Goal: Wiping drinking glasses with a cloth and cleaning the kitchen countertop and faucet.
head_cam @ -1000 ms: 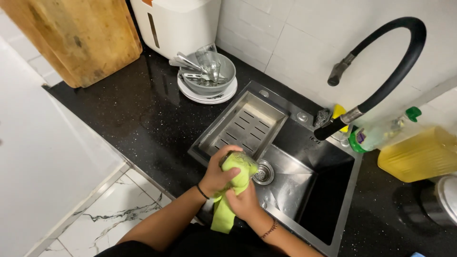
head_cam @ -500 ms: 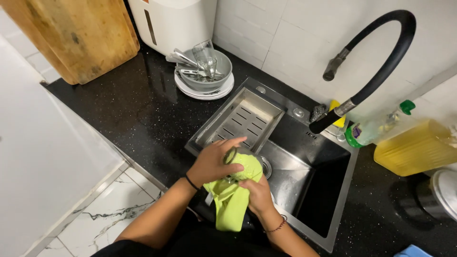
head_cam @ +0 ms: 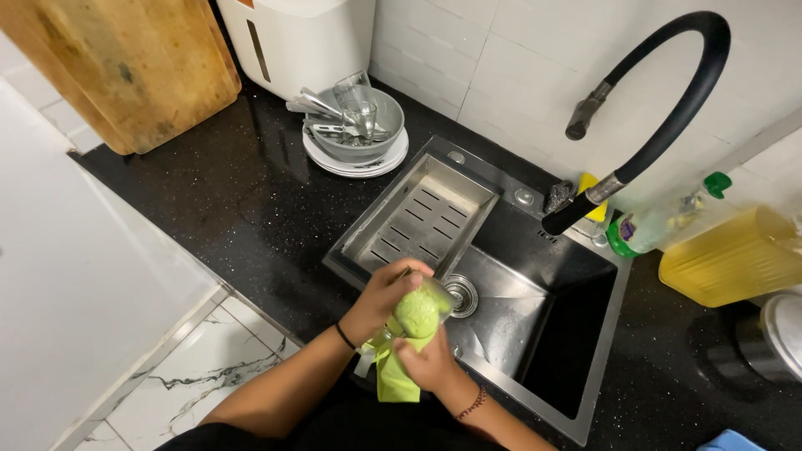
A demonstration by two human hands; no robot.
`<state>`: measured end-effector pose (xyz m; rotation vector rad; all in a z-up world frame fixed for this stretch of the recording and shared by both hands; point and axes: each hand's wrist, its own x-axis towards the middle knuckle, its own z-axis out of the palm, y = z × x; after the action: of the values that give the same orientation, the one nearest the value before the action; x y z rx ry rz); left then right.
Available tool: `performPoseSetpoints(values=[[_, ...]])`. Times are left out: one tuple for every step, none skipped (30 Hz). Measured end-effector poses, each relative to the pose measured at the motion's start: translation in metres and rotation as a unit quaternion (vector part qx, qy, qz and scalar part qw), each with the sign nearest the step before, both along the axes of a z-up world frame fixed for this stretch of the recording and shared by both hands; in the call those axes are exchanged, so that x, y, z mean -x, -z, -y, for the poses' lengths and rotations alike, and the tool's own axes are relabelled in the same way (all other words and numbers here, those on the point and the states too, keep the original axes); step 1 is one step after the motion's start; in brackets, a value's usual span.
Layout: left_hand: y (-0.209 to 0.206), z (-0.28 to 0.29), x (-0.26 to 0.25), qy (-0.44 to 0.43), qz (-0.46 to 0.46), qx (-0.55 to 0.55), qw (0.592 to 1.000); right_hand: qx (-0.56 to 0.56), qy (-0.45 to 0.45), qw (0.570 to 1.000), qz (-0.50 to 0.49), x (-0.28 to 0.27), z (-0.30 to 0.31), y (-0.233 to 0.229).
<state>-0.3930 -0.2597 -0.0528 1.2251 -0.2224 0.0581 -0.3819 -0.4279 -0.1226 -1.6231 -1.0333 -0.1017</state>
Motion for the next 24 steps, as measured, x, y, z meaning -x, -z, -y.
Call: performPoseSetpoints(values=[[-0.003,0.0,0.001,0.0,0.0,-0.001,1.0,-0.001,0.0,1.0,0.0,-0.004,-0.001,-0.001],[-0.005,-0.001,0.003,-0.02,-0.012,0.003,1.0,0.038,0.001,0.998,0.051,-0.008,-0.002,-0.002],[-0.008,-0.001,0.004,-0.039,-0.023,0.007,0.999,0.076,0.002,0.992,0.102,-0.013,-0.002,-0.004],[-0.004,-0.001,0.0,-0.039,-0.023,0.006,0.999,0.075,0.002,0.992,0.102,-0.013,-0.003,-0.012],[0.001,-0.002,-0.003,-0.039,-0.076,0.042,0.995,0.093,-0.006,0.988,0.124,-0.013,-0.004,-0.02],[0.005,-0.003,-0.007,-0.039,-0.128,0.078,0.988,0.111,-0.015,0.983,0.147,-0.014,-0.006,-0.028],[0.007,-0.004,-0.007,-0.04,-0.129,0.078,0.988,0.111,-0.015,0.983,0.146,-0.017,-0.005,-0.022],[0.008,-0.004,-0.008,-0.027,-0.133,0.099,0.986,0.117,-0.008,0.982,0.145,-0.021,-0.004,-0.016],[0.009,-0.005,-0.008,-0.015,-0.137,0.121,0.983,0.124,-0.001,0.982,0.145,-0.025,-0.003,-0.01],[0.01,-0.005,-0.009,-0.016,-0.137,0.121,0.983,0.124,-0.002,0.982,0.144,-0.024,-0.003,-0.009],[0.01,-0.005,-0.01,-0.017,-0.127,0.113,0.985,0.089,-0.012,0.991,0.098,-0.024,-0.002,-0.008],[0.011,-0.005,-0.012,-0.017,-0.117,0.104,0.988,0.055,-0.021,0.997,0.051,-0.024,-0.002,-0.008],[0.009,-0.006,-0.011,-0.018,-0.117,0.104,0.987,0.054,-0.022,0.997,0.051,-0.026,-0.002,-0.002],[0.007,-0.007,-0.011,-0.04,-0.047,0.039,0.997,-0.017,-0.067,0.992,-0.103,-0.029,-0.002,0.005],[0.006,-0.008,-0.011,-0.061,0.024,-0.026,0.998,-0.088,-0.107,0.957,-0.255,-0.031,-0.002,0.011],[0.008,-0.006,-0.01,-0.06,0.023,-0.026,0.998,-0.088,-0.107,0.957,-0.255,-0.031,0.001,0.013],[0.01,-0.005,-0.01,-0.068,0.063,-0.052,0.994,-0.11,-0.106,0.943,-0.297,-0.032,0.003,0.014],[0.013,-0.004,-0.01,-0.075,0.102,-0.079,0.989,-0.132,-0.105,0.926,-0.337,-0.033,0.005,0.015],[0.018,-0.001,-0.011,-0.075,0.101,-0.079,0.989,-0.132,-0.105,0.926,-0.338,-0.032,0.005,0.021],[0.023,0.003,-0.012,-0.093,0.086,-0.073,0.989,-0.117,-0.095,0.938,-0.313,-0.032,0.006,0.027],[0.029,0.007,-0.013,-0.111,0.072,-0.067,0.989,-0.102,-0.086,0.948,-0.288,-0.032,0.006,0.033],[0.032,0.009,-0.013,-0.111,0.07,-0.067,0.989,-0.102,-0.086,0.948,-0.289,-0.03,0.004,0.031],[0.034,0.011,-0.013,-0.135,0.05,-0.065,0.987,-0.059,-0.05,0.967,-0.241,-0.029,0.002,0.027],[0.037,0.014,-0.014,-0.16,0.03,-0.063,0.985,-0.016,-0.013,0.981,-0.192,-0.029,0.0,0.024]])
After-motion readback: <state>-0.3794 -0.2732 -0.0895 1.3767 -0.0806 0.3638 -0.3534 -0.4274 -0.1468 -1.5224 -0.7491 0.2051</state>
